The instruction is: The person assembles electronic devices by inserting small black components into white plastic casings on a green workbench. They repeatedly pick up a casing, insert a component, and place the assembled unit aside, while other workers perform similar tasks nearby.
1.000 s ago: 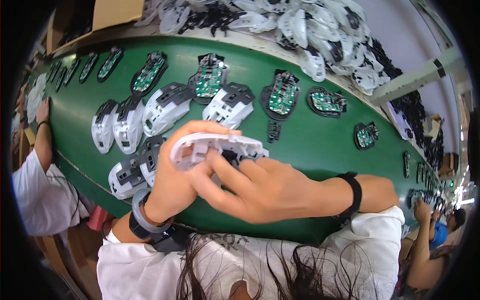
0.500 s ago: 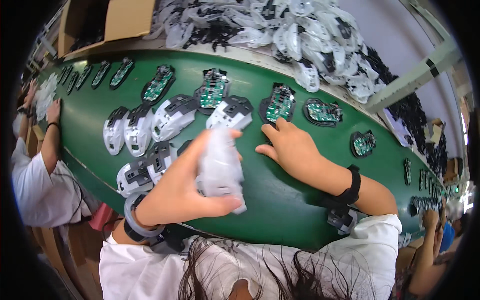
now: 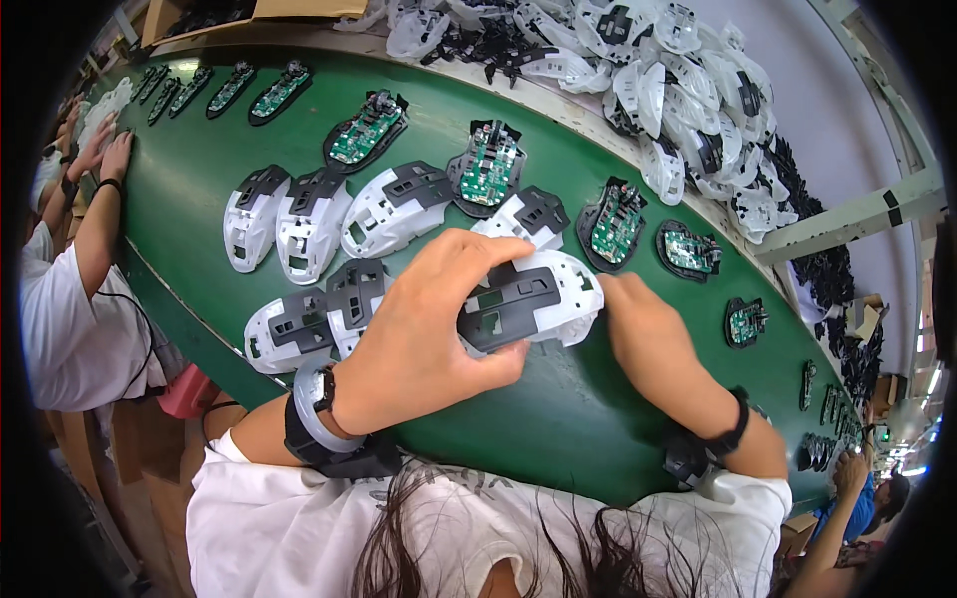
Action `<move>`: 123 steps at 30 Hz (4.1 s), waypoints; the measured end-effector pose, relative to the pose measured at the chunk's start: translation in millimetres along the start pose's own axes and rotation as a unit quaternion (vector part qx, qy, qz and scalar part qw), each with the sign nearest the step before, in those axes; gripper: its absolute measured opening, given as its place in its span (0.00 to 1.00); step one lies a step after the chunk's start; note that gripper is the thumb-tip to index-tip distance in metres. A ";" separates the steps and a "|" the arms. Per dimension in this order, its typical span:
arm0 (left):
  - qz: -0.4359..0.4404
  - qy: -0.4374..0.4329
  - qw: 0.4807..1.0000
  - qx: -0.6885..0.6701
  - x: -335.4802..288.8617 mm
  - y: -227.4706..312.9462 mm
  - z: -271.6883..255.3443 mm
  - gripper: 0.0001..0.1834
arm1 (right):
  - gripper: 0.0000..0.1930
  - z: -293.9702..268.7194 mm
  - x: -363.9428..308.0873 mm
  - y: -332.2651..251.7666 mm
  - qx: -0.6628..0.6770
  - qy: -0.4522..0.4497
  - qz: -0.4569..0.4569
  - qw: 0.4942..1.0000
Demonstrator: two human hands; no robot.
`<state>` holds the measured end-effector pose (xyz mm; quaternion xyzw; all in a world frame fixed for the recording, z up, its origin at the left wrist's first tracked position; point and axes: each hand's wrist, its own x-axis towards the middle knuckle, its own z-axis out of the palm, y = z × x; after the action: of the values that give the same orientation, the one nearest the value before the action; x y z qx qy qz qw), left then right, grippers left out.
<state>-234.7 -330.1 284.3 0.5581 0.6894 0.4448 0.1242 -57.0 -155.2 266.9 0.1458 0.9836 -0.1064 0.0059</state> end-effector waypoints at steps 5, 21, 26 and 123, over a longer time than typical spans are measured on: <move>-0.142 -0.028 0.960 -0.241 -1.2 0.6 -2.0 0.27 | 0.13 -59.6 -4.1 -31.1 0.310 0.208 -0.056 0.926; -0.037 0.019 0.987 -0.153 -5.6 -9.4 -3.5 0.21 | 0.14 -41.6 -2.7 -46.1 0.603 0.173 -0.062 0.776; -0.106 -0.011 0.964 -0.244 -4.4 -0.3 -2.4 0.33 | 0.09 -48.2 23.8 -67.8 0.471 0.191 -0.055 0.859; -0.284 -0.095 0.773 -0.560 4.4 -2.3 -78.4 0.28 | 0.13 -77.0 66.4 -100.2 0.214 0.109 -0.121 0.963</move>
<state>-290.1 -363.4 329.0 0.2084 0.4306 0.6415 0.5997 -148.0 -213.6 360.1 0.0338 0.9430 -0.2976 -0.1454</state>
